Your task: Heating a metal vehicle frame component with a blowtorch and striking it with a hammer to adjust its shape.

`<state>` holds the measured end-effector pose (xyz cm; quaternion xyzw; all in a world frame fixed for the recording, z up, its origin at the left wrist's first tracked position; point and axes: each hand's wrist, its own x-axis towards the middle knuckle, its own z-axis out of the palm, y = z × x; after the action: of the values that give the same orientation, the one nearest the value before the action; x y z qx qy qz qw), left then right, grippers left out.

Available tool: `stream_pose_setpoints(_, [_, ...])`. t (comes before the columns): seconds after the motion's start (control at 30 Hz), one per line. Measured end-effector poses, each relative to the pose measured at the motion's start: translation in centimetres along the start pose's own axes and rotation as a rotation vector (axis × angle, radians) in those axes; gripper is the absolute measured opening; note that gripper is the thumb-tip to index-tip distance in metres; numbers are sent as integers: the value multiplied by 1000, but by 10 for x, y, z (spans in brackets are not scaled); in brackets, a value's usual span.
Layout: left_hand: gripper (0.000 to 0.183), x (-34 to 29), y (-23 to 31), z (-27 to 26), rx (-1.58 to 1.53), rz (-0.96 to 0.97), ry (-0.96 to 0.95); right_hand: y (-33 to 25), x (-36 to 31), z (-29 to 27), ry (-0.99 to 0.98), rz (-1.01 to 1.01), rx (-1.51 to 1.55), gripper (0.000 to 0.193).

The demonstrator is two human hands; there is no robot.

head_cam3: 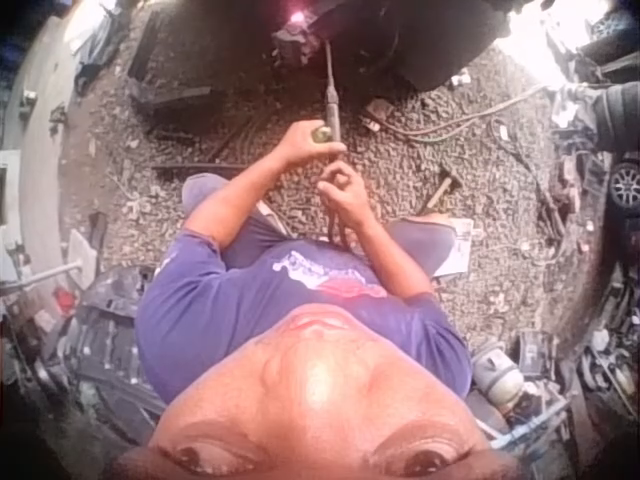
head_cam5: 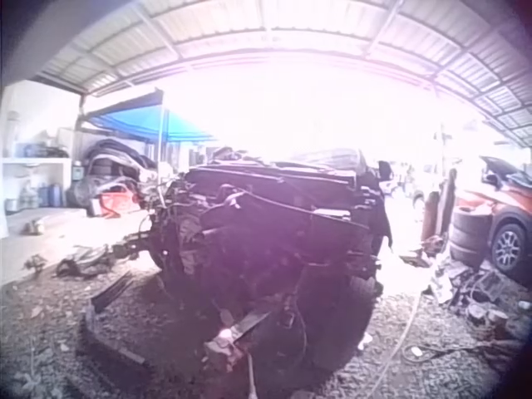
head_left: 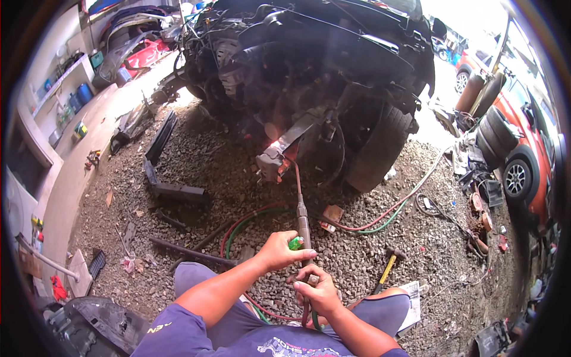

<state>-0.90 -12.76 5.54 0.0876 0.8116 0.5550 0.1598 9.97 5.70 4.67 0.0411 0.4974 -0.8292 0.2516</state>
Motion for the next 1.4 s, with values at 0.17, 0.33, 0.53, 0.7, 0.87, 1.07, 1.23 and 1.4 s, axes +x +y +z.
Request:
stream_pose_setpoints(0.17, [52,5,-3,-2,14,5,20,4,10,0,0,-20,-2,20])
stream_pose_setpoints(0.33, [53,5,-6,-1,-13,12,31,6,11,0,-5,-26,-4,20])
stream_pose_setpoints(0.53, [60,-2,-7,5,-21,-1,-11,6,-4,-2,23,-28,-46,20])
stream_pose_setpoints(0.7, [52,-5,-4,4,29,18,-20,4,-11,-1,10,-23,-51,20])
stream_pose_setpoints(0.87, [57,-7,0,0,14,-5,-18,2,-9,2,17,-2,-52,19])
stream_pose_setpoints(1.07, [60,-2,-9,-2,4,-11,-2,7,3,1,-7,-6,-49,20])
stream_pose_setpoints(1.23, [59,4,-12,-1,-23,-4,21,5,8,1,13,-13,-47,21])
stream_pose_setpoints(1.4, [59,4,-11,0,-19,24,26,5,8,1,22,-26,-74,21])
